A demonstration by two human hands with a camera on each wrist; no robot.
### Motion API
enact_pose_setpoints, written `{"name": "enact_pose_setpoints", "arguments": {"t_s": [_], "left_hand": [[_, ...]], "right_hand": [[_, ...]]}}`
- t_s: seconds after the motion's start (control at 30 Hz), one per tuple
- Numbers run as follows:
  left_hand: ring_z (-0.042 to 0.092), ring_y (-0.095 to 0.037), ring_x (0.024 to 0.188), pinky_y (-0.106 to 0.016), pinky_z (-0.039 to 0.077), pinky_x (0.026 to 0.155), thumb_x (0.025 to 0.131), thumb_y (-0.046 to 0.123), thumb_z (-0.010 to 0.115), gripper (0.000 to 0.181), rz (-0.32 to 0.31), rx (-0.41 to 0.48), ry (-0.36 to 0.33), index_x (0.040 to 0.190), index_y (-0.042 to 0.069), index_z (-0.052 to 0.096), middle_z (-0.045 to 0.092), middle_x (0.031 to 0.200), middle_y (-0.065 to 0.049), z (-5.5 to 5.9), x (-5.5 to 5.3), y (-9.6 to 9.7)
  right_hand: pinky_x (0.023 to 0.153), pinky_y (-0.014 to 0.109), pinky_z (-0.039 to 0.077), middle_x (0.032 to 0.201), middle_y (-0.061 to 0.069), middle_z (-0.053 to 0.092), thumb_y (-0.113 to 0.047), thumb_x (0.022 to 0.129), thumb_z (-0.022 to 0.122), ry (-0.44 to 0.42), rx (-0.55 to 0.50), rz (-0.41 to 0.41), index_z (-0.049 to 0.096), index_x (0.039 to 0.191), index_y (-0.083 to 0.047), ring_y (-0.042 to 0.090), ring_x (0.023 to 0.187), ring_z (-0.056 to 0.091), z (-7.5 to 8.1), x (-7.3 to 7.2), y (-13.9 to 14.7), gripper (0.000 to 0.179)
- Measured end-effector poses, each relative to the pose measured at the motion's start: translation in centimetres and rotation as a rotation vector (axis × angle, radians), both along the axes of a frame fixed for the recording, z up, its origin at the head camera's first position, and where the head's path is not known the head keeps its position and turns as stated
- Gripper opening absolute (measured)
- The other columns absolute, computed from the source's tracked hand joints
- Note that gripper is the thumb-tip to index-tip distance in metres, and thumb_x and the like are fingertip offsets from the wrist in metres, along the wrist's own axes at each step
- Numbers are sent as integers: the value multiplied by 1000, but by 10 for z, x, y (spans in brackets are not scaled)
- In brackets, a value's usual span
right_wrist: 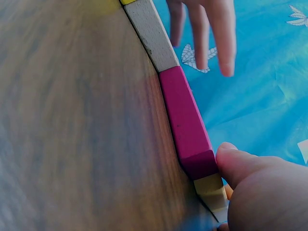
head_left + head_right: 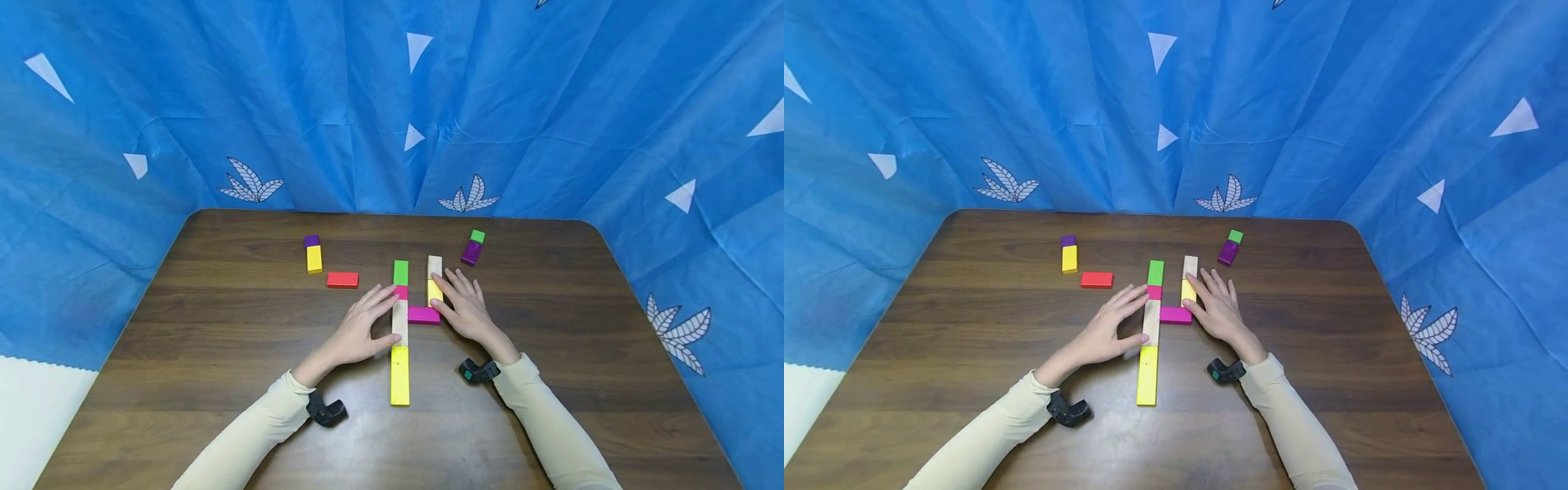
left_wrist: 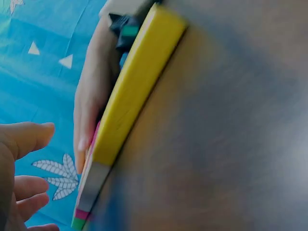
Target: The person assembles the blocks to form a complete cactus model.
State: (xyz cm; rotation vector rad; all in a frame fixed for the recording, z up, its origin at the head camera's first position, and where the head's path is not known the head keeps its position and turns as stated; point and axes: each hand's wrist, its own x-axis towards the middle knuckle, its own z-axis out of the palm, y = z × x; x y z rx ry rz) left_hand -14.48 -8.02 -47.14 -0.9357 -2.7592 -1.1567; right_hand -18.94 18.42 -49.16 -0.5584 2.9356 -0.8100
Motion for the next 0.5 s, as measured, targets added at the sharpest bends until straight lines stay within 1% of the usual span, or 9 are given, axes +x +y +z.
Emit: {"name": "enact_pose_setpoints", "arguments": {"t_s": [0.1,0.2,0.33,0.5], "left_hand": [[24,-40,147,-67,25,111,85,36,72,74,-20,-38,-8,146,3,45,36,157,-10,-5,10,0],[24,-39,148,-64,24,113,85,42,70,76,-30,-89,11,147,6,43,34,158,-8,-12,16,1],[24,-40,147,-63,23,114,85,47,68,78,-29,-124,61,148,7,43,33,159,-9,-21,21,2],[25,-39,147,-60,21,116,85,49,67,80,-22,-142,119,148,8,42,32,159,-9,-28,24,1]], "right_hand": [[117,65,0,160,18,26,-39,99,52,8,1,-1,36,153,-19,40,150,12,1,0,0,60],[116,65,0,159,18,27,-40,99,52,6,0,0,36,153,-19,40,150,12,2,0,-1,60],[116,66,1,159,18,28,-40,99,53,10,1,6,36,152,-19,40,150,13,2,0,-1,59],[115,68,2,158,19,29,-37,99,54,36,3,12,38,152,-19,41,149,15,1,0,0,59]]}}
